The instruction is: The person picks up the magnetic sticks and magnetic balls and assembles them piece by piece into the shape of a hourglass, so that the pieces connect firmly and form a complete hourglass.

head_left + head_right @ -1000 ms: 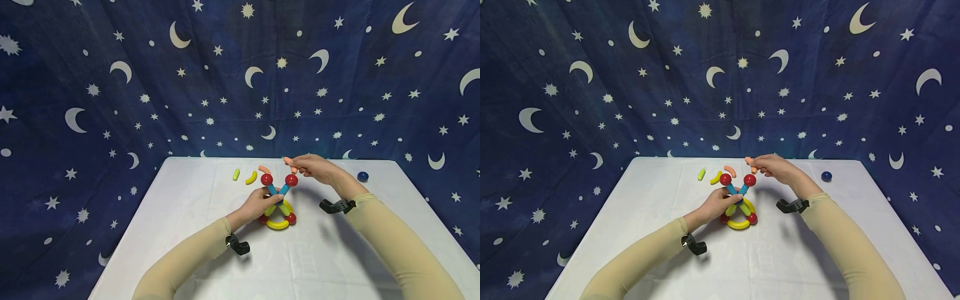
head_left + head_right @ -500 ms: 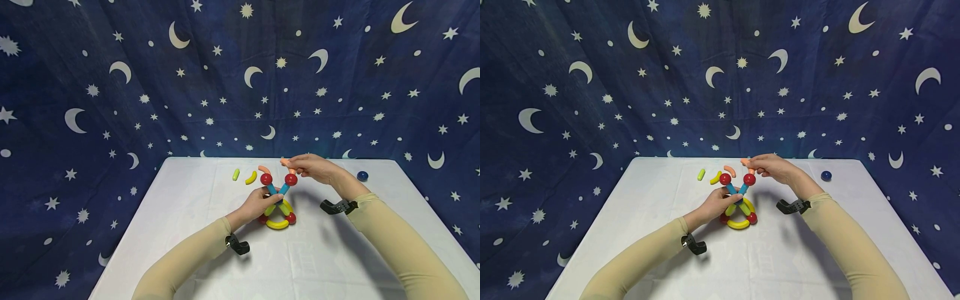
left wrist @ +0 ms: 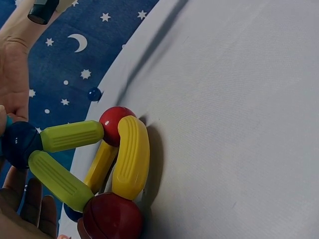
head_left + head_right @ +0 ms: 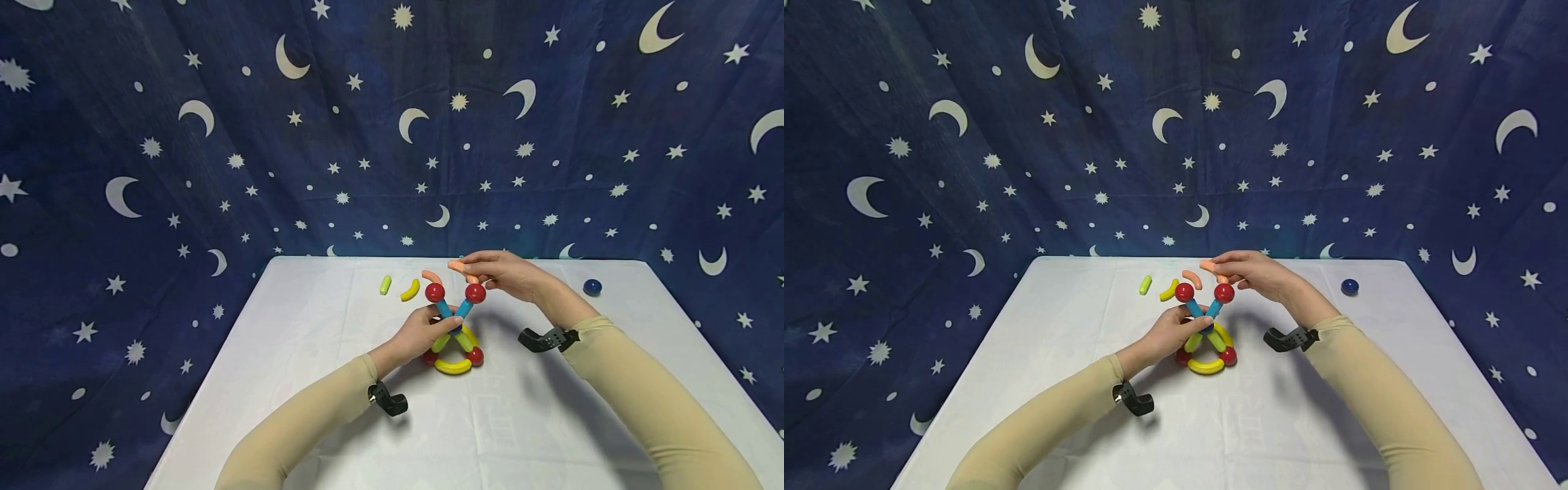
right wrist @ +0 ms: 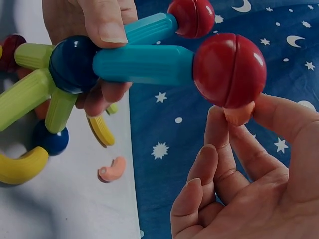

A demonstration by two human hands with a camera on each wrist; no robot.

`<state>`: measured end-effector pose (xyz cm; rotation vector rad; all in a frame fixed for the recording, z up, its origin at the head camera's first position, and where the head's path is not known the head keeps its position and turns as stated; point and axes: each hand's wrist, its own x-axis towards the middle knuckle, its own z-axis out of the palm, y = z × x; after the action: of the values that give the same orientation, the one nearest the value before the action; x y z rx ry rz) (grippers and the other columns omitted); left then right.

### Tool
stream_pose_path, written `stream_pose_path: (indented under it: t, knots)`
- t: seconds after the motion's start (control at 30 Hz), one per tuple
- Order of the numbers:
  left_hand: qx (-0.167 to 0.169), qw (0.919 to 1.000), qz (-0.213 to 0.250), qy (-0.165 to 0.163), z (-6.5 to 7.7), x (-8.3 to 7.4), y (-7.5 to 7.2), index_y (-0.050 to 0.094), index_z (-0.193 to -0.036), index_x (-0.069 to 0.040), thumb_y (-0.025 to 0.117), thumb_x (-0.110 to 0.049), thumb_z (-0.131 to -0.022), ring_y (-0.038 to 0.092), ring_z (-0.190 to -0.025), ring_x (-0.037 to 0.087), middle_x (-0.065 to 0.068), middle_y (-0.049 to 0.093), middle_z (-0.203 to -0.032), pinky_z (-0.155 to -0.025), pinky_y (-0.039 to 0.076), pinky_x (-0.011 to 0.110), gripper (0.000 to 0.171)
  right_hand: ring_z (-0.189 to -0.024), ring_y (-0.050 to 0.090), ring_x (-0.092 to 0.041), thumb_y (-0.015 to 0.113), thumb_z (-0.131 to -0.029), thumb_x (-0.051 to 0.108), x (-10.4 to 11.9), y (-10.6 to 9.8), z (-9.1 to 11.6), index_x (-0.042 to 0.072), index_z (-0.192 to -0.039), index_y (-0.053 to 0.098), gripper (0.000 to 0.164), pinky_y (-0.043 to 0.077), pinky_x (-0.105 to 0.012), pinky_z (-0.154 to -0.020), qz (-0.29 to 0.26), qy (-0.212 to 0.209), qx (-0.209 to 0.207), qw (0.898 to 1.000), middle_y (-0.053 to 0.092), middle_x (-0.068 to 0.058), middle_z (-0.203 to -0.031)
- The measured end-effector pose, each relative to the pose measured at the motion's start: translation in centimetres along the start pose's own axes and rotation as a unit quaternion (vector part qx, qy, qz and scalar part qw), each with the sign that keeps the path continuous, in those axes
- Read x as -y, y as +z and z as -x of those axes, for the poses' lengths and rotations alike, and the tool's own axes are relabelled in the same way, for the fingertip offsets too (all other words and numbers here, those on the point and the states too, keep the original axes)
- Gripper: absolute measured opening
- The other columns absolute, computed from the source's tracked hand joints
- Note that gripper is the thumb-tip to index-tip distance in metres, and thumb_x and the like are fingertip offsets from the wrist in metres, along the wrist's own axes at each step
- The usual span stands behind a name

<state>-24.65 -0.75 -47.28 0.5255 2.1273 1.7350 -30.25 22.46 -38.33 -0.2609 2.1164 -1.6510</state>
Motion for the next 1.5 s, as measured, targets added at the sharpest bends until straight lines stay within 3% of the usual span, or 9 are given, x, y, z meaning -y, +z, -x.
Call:
stream_pose_path:
  t: [0.17,0.4,0.83,1.27,1.5]
  knots:
    - [0.0,1.0,-0.001,0.004,0.1,0.1,-0.1,0.072,-0.123,-0.013,0.066,-0.037,-0.101,0.068,-0.102,0.015,0.001,0.075,-0.106,-0.094,0.05,0.035,0.034,-0.087,0.056,-0.021,0.068,-0.099,0.028,0.1,0.6,-0.4,-0.002,-0.141,0.055,0.053,0.048,-0.029,-0.076,0.007,-0.013,0.015,1.0,0.061,-0.01,-0.108]
    - [-0.003,1.0,0.003,0.008,-0.1,0.3,0.0,0.073,-0.122,-0.014,0.066,-0.035,-0.101,0.067,-0.1,0.015,0.0,0.075,-0.105,-0.09,0.052,0.037,0.03,-0.106,0.053,-0.025,0.06,-0.102,0.023,0.3,1.4,-0.9,-0.003,-0.138,0.059,0.045,0.049,-0.03,-0.086,0.003,-0.009,0.032,0.999,0.06,-0.014,-0.127]
    - [0.007,0.9999,0.006,0.006,0.0,0.2,-0.2,0.072,-0.125,-0.014,0.064,-0.036,-0.102,0.067,-0.101,0.015,0.0,0.075,-0.107,-0.09,0.051,0.033,0.033,-0.101,0.055,-0.025,0.06,-0.101,0.021,0.2,1.7,-1.2,-0.001,-0.134,0.064,0.04,0.05,-0.027,-0.079,-0.019,-0.004,0.037,0.999,0.061,-0.014,-0.123]
    - [0.023,0.9997,-0.002,0.012,-0.2,0.4,-0.5,0.07,-0.127,-0.013,0.06,-0.038,-0.105,0.065,-0.101,0.015,0.001,0.072,-0.11,-0.089,0.051,0.033,0.035,-0.105,0.052,-0.027,0.06,-0.1,0.021,0.2,1.7,-1.3,-0.001,-0.129,0.067,0.037,0.047,-0.031,-0.083,0.001,-0.007,0.037,0.999,0.062,-0.015,-0.123]
    - [0.032,0.9993,-0.015,0.01,-0.3,0.6,-0.6,0.066,-0.135,-0.015,0.056,-0.04,-0.106,0.064,-0.107,0.015,0.001,0.069,-0.119,-0.095,0.049,0.035,0.04,-0.105,0.05,-0.029,0.054,-0.1,0.018,-0.2,1.5,-1.6,-0.001,-0.126,0.068,0.035,0.046,-0.033,-0.083,0.013,-0.014,0.05,0.999,0.063,-0.013,-0.12]
